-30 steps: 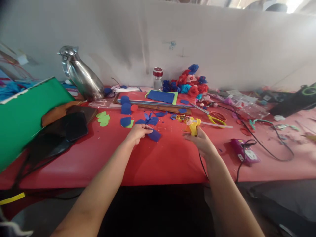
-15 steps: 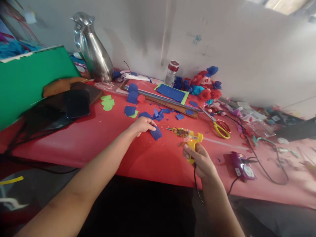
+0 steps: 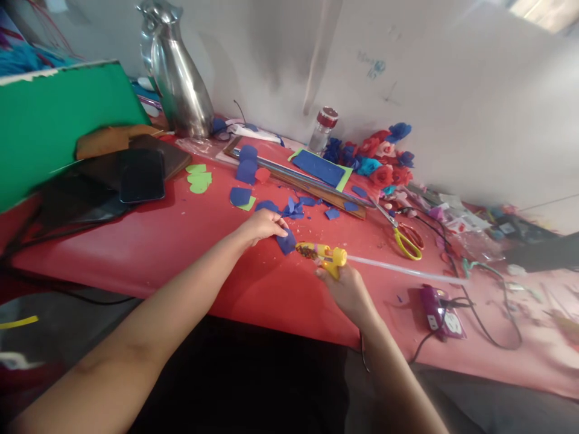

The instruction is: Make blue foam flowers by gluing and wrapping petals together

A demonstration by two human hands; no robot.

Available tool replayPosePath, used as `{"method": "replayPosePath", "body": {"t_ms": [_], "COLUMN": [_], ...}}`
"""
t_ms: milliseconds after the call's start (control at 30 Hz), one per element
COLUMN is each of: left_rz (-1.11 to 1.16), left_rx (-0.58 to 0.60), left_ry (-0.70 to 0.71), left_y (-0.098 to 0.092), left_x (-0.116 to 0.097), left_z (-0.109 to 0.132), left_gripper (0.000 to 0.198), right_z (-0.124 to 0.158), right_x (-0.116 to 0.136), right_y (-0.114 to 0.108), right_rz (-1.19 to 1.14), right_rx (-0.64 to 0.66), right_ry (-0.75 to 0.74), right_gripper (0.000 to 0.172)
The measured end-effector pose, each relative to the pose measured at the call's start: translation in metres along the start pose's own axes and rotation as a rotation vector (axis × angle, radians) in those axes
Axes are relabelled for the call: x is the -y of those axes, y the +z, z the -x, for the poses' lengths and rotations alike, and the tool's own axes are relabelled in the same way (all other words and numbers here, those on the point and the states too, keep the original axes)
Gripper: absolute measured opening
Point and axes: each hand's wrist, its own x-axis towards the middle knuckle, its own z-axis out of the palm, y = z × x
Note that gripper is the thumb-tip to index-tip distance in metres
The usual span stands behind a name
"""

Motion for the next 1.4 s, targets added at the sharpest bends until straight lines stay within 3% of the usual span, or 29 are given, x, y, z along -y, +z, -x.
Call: {"method": "replayPosePath", "body": {"t_ms": [200, 533, 733, 1033, 1400], "left_rz": [-0.020, -0.100, -0.114, -0.239, -0.188], "left_rx": [-0.010, -0.017, 0.035, 0.084, 0.076], "left_ry": [-0.009, 0.027, 0.000, -0.005, -0.003], "left_y": [0.001, -0.001, -0.001, -0.003, -0.001], "left_x": [-0.002, -0.003, -0.003, -0.005, -0.001], "left_z": [0.002, 0.003, 0.001, 0.002, -0.002], "left_gripper": [0.015, 0.012, 0.017, 0.017, 0.017], "right_z": [-0.002, -0.002, -0.002, -0.004, -0.006], "right_x": [0.004, 0.011, 0.010, 0.006, 0.004], "right_y": [0.007, 0.006, 0.005, 0.003, -0.002], "right_rz": [0.079, 0.144, 0.181, 0.291, 0.356], "right_rx": [0.034, 0.107, 0.113, 0.092, 0.046], "right_ry": [-0.070, -0.034, -0.042, -0.030, -0.013], "right_gripper": [0.029, 0.032, 0.034, 0.041, 0.041]}}
